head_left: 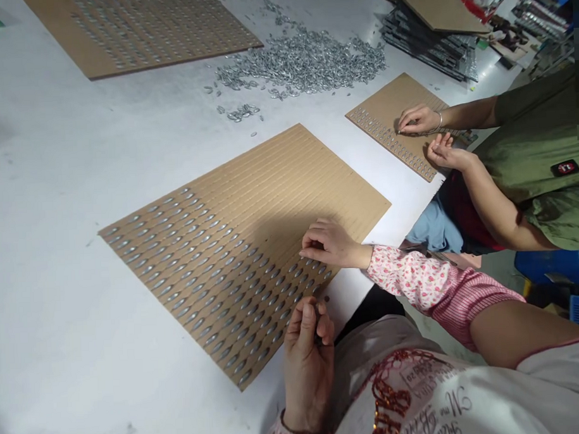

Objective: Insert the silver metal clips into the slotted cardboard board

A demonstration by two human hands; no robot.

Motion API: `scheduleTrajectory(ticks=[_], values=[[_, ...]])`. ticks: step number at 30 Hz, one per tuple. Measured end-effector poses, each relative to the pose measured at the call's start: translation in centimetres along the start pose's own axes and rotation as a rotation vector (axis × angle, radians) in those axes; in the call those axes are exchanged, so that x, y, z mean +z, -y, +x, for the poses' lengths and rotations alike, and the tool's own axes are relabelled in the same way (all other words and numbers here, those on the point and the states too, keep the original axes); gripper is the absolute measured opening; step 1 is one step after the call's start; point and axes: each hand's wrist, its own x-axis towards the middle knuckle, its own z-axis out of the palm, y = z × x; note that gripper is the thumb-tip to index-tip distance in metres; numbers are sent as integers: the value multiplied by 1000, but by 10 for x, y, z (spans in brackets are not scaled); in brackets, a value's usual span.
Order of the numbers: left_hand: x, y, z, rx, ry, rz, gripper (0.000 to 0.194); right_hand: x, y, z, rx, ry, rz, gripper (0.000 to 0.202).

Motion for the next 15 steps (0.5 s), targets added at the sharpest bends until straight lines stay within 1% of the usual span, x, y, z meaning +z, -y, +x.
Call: scheduleTrajectory(ticks=[2, 4, 6, 8, 9, 11, 12, 13, 15], values=[[0, 0, 1, 7, -4, -7, 22, -9, 7, -3, -54, 113, 205, 25], [2, -1, 2, 18, 1, -5, 25, -17, 17, -8, -149, 281, 387, 21], [5, -2, 2, 37, -8, 1, 27, -23, 26, -13, -214, 389, 478, 20], [8, -3, 2, 64, -30, 2, 26, -23, 32, -16, -205, 416, 531, 19], [9, -4, 2, 76, -40, -1, 24, -22, 33, -17, -171, 429, 573, 18], [10, -5, 1, 92, -48, -11, 20, -18, 34, -18, -52, 455, 711, 19], [10, -6, 1, 84, -51, -22, 22, -16, 34, -16, 22, 444, 794, 19], [10, -7, 1, 68, -54, -36, 24, -14, 33, -14, 94, 407, 870, 20], [8, -8, 0, 38, -61, -69, 26, -12, 30, -8, 188, 282, 965, 18]])
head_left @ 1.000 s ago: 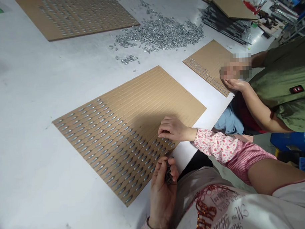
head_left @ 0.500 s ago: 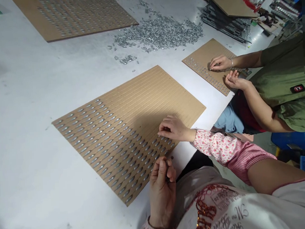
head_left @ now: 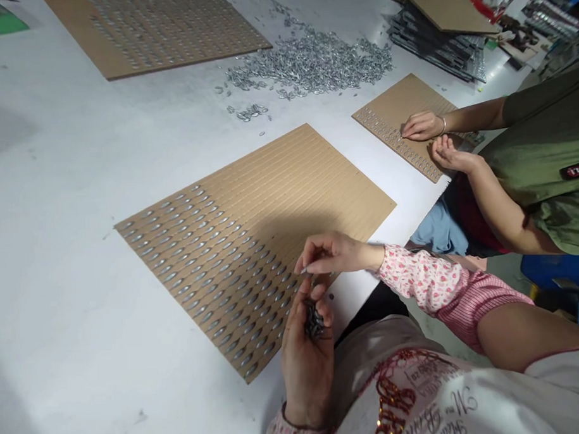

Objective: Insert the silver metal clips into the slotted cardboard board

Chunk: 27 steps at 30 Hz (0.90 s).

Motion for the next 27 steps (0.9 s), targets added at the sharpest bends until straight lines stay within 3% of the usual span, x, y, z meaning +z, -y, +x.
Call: scheduleTrajectory(ticks=[3, 7, 10, 22, 25, 27], values=[[-3, -2, -1, -35, 9, -38, 20, -8, -1, 14, -44, -83, -105, 11], [-6, -1, -2, -74, 45, -46, 18, -17, -5, 31, -184, 0, -658, 15], [-8, 0, -3, -48, 38, -15, 19, -18, -10, 38, -272, 43, -861, 16], [-7, 2, -1, -52, -6, -25, 25, -10, -24, 44, -322, -10, -1052, 15], [-8, 1, 1, -16, -8, -37, 26, -12, -19, 41, -330, -33, -955, 13], [-8, 1, 2, -1, 7, -46, 22, -12, -10, 33, -328, 34, -789, 13]])
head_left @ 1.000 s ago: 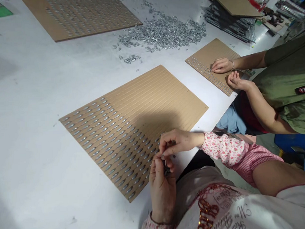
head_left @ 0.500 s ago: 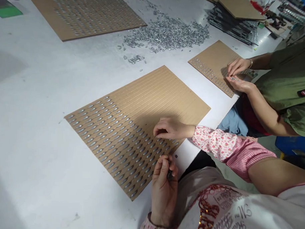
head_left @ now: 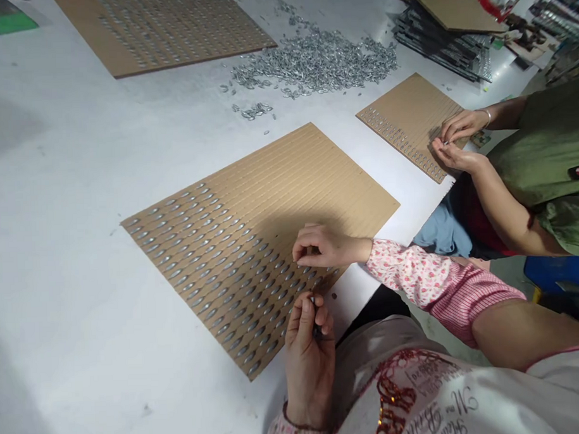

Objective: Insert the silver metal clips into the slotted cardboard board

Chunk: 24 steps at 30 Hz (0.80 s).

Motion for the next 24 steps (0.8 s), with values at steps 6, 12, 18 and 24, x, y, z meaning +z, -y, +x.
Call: scheduleTrajectory(ticks=[6, 12, 18, 24], values=[[4, 2, 2, 31, 2, -18, 14, -7, 26, -25, 9, 272, 514, 22], [11, -8, -3, -165, -127, -15, 22, -7, 10, -22, 288, -1, 617, 25], [7, -8, -8, -166, 38, 10, 15, -13, -14, -8, 146, -11, -80, 12], [3, -2, -4, -136, 95, 21, 21, -3, -15, -5, 89, -7, -205, 15]])
